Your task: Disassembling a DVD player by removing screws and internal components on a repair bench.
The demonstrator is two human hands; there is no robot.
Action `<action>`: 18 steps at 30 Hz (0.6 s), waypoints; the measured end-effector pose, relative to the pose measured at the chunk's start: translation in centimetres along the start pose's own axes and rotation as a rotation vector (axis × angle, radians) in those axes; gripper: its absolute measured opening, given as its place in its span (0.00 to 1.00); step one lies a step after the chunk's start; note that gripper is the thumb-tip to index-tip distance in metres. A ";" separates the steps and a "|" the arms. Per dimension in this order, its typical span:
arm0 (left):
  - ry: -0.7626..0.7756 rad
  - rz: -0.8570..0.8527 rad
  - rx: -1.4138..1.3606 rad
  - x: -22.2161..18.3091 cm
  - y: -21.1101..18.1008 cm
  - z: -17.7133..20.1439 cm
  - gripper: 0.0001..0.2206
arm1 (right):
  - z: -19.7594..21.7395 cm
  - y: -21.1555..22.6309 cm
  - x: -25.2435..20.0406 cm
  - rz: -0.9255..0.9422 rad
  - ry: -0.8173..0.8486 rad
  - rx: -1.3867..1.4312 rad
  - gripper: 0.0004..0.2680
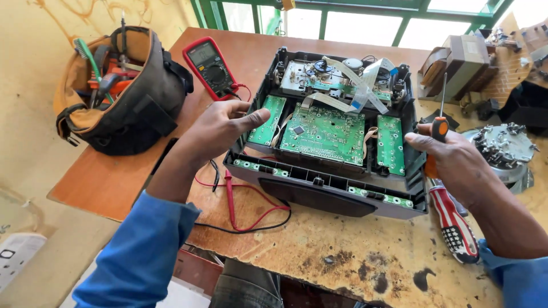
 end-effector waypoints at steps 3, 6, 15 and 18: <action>0.039 -0.058 -0.013 2.2 1.1 -0.5 0.24 | -0.4 0.1 -0.6 0.020 0.009 -0.048 0.20; 0.017 -0.120 -0.047 4.4 2.4 -0.4 0.10 | -0.9 -0.7 -0.6 0.087 0.054 -0.087 0.18; -0.072 -0.162 0.120 6.0 3.3 3.1 0.20 | -2.9 -1.8 -2.2 0.110 0.155 -0.054 0.13; 0.013 -0.287 0.048 6.9 2.4 4.2 0.19 | -2.6 -2.8 -0.9 0.078 0.276 0.110 0.11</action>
Point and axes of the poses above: each hand's wrist, its own x-axis towards the middle knuckle, its own z-axis out of the back of the hand, y = z × x, the point moved 5 cm from there along x, towards the middle knuckle, and after that the axes turned 15 degrees about x, right-handed, at the moved point
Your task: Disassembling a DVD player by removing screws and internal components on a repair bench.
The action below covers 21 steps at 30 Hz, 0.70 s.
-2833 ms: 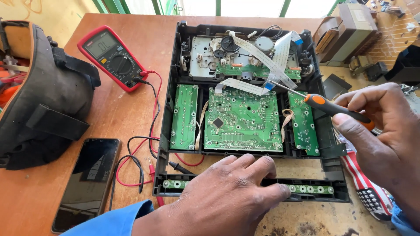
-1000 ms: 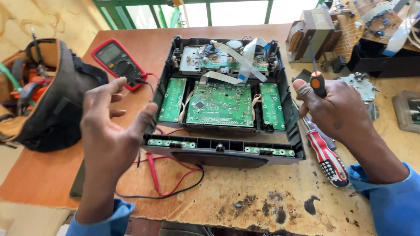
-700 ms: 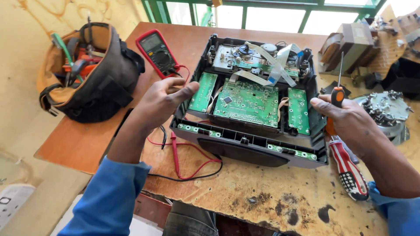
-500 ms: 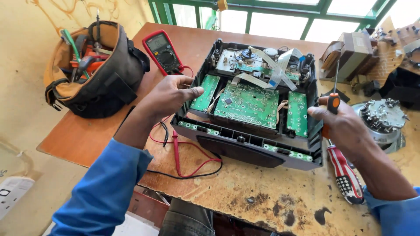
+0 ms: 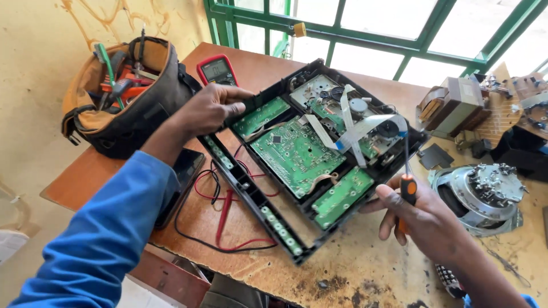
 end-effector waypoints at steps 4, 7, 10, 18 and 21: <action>0.090 -0.154 0.172 2.2 -0.7 0.9 0.19 | 2.0 -0.2 0.4 -0.074 0.164 -0.204 0.19; 0.138 -0.208 0.262 3.0 -3.4 1.1 0.17 | 4.0 0.6 0.7 -0.056 0.165 -0.293 0.15; 0.254 -0.284 0.168 4.5 -4.9 0.1 0.15 | 4.6 2.1 0.0 -0.209 -0.019 -0.242 0.12; 0.299 -0.466 0.135 8.1 -5.7 -2.4 0.15 | 10.0 -1.2 3.4 0.289 -0.122 -0.209 0.09; 0.265 -0.419 0.153 8.1 -5.8 -2.2 0.15 | 11.7 -3.1 5.3 0.370 -0.109 -0.174 0.09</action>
Point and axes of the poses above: each hand's wrist, its own x-axis towards the middle knuckle, its own z-axis out of the back of the hand, y = z × x, the point moved 5 cm from there along x, towards the middle knuckle, and after that the axes turned 15 degrees about x, right-handed, at the moved point
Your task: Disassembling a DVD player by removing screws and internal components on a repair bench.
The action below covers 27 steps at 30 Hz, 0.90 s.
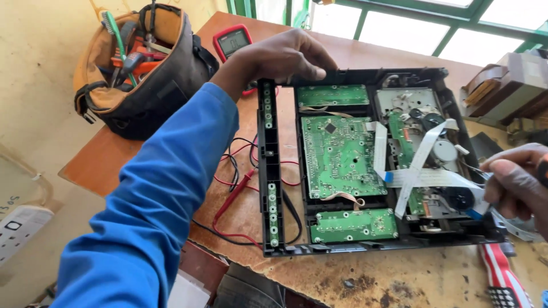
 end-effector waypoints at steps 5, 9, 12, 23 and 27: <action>-0.074 0.008 0.078 0.2 1.6 -0.1 0.19 | -0.7 -0.8 0.2 0.050 -0.039 -0.053 0.10; -0.261 -0.097 0.133 -1.4 1.0 0.7 0.23 | 0.0 -3.1 0.9 0.050 -0.026 -0.098 0.11; -0.442 -0.061 0.220 -3.8 0.8 1.0 0.22 | 0.6 -4.7 1.5 0.045 -0.013 -0.136 0.12; -0.583 0.460 -0.279 -9.3 2.2 -2.4 0.23 | -1.3 -1.9 -0.1 0.139 -0.198 -0.355 0.10; -0.600 0.484 -0.495 -9.2 1.7 -3.1 0.17 | -2.5 1.0 -0.7 0.196 -0.137 -0.475 0.10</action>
Point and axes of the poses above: each hand's wrist, its own x-axis towards the middle knuckle, its own z-axis out of the back of the hand, y = z × x, the point moved 5 cm from there along x, towards the middle knuckle, and after that the axes turned 15 degrees about x, right-handed, at the moved point
